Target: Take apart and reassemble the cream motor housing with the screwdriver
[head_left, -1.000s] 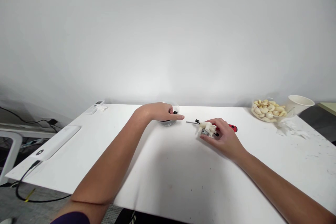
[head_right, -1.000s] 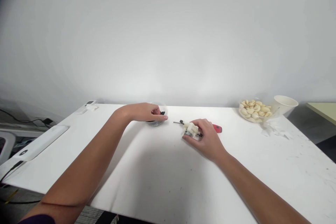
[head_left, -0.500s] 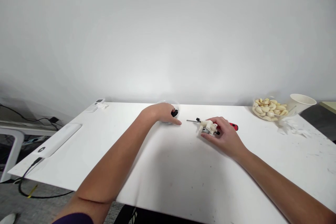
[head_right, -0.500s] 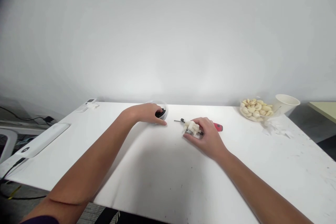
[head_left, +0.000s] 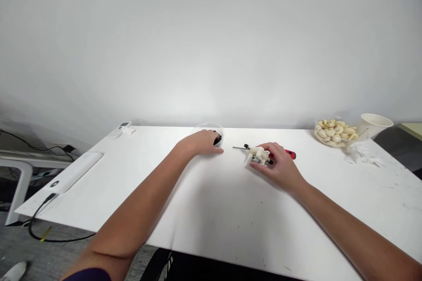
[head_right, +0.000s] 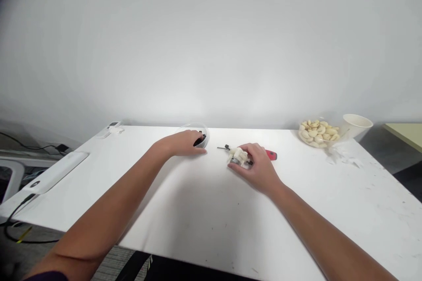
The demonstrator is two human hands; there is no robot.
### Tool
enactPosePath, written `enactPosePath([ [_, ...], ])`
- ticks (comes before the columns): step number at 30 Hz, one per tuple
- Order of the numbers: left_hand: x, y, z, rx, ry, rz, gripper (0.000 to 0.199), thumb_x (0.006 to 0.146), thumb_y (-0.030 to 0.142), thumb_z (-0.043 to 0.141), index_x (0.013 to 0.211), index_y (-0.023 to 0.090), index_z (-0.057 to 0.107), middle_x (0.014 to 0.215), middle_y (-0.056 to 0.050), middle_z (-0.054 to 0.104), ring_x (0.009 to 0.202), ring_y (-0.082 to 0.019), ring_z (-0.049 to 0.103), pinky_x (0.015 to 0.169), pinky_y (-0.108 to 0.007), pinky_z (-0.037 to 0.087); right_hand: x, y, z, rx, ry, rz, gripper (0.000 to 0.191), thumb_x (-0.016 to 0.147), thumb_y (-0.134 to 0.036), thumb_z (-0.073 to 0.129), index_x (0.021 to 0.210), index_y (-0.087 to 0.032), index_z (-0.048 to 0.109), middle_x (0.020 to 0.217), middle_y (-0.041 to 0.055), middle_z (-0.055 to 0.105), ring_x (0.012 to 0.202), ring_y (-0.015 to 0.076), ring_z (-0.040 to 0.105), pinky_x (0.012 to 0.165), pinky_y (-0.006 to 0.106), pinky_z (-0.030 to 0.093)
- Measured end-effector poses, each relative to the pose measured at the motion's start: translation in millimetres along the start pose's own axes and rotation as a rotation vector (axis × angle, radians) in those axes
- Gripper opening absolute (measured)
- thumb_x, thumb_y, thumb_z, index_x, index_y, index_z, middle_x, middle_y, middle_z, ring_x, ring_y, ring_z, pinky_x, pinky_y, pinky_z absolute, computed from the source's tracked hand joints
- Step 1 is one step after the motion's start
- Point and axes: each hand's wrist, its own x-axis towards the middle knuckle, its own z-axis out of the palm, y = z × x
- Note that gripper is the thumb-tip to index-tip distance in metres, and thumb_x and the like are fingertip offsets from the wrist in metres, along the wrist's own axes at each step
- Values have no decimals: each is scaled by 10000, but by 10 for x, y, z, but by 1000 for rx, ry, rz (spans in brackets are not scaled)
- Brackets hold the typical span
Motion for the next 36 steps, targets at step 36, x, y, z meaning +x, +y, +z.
enactPosePath([
  [36, -283, -73, 160, -52, 79, 213, 705, 1075, 643, 180, 926, 252, 747, 913, -63, 757, 861, -251, 668, 790, -351, 439, -18, 24, -33, -59, 11, -32, 415, 832, -580, 842, 1071, -293, 660, 1061, 64, 660, 981, 298, 607, 831, 436, 513],
])
